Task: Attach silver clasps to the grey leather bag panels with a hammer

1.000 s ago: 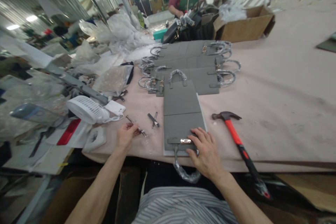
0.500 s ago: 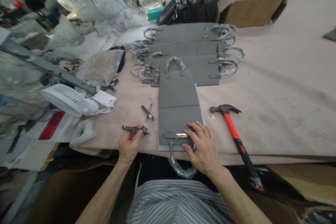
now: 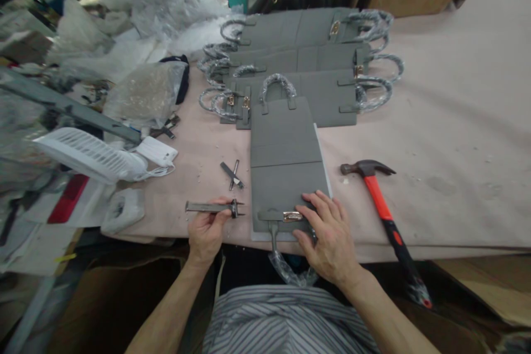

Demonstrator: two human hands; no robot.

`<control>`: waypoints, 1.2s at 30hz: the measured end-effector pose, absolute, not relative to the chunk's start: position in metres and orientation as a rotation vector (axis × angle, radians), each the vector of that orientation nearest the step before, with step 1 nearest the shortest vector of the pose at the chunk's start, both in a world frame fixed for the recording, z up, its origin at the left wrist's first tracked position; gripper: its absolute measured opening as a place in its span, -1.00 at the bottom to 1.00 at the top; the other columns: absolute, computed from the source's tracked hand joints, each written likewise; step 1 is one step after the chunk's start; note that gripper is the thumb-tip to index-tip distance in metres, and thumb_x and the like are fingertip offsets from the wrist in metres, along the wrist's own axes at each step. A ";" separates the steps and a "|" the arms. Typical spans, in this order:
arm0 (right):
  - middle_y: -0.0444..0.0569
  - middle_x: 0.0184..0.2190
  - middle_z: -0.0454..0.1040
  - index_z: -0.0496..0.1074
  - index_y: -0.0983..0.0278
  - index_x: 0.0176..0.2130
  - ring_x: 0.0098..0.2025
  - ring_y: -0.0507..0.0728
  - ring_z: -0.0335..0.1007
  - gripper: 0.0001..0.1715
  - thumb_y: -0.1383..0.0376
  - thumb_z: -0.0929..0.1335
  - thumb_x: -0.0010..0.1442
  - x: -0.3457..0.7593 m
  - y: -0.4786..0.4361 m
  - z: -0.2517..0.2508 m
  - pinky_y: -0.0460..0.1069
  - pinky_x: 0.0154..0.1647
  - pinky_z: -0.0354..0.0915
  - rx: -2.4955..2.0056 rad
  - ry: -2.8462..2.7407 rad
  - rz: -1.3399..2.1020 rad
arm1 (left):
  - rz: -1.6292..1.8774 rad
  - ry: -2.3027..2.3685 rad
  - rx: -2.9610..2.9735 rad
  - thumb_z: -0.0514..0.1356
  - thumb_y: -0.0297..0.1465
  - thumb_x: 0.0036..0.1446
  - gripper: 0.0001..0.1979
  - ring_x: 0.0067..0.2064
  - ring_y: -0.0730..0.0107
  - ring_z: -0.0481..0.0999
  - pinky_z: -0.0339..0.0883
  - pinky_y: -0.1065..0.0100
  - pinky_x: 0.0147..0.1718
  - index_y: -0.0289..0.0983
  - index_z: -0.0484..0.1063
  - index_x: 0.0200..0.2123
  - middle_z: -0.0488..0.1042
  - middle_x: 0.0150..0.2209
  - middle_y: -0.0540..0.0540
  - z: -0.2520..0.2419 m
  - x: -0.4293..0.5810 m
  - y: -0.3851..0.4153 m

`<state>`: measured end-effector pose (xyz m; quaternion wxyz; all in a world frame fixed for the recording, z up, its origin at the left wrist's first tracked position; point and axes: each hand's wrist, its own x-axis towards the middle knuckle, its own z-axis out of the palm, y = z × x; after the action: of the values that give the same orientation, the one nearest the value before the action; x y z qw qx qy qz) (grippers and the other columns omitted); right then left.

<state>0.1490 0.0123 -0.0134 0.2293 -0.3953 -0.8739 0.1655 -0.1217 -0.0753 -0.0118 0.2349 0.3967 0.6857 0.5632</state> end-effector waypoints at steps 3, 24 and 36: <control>0.14 0.21 0.37 0.43 0.21 0.06 0.33 0.40 0.14 -0.59 0.11 0.32 0.29 0.149 0.012 -0.014 0.36 0.32 0.05 -1.082 -2.396 0.454 | 1.566 1.785 1.169 0.33 -0.21 0.19 -0.78 -0.12 0.22 0.64 0.55 0.23 -0.07 -0.26 0.53 -0.24 0.62 -0.18 -0.15 -0.005 -0.113 -0.069; 0.13 0.21 0.36 0.39 0.21 0.07 0.34 0.39 0.13 -0.60 0.14 0.33 0.27 0.149 0.011 -0.013 0.35 0.34 0.01 -1.090 -2.405 0.445 | 1.471 1.613 1.317 0.25 -0.27 0.29 -0.85 -0.03 0.19 0.63 0.52 0.14 0.01 -0.23 0.46 -0.18 0.62 -0.10 -0.18 -0.008 -0.090 -0.065; 0.16 0.20 0.36 0.40 0.25 0.06 0.33 0.40 0.13 -0.60 0.17 0.34 0.27 0.149 0.010 -0.014 0.36 0.31 0.03 -1.061 -2.404 0.405 | 1.331 1.447 1.884 0.18 -0.42 0.32 -0.94 -0.03 0.24 0.59 0.51 0.18 -0.02 -0.26 0.41 -0.16 0.57 -0.13 -0.21 0.003 -0.096 -0.051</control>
<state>0.1495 0.0099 -0.0137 0.2393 -0.3874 -0.8779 0.1480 -0.0961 -0.0505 0.0030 0.2077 0.6769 0.5198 0.4781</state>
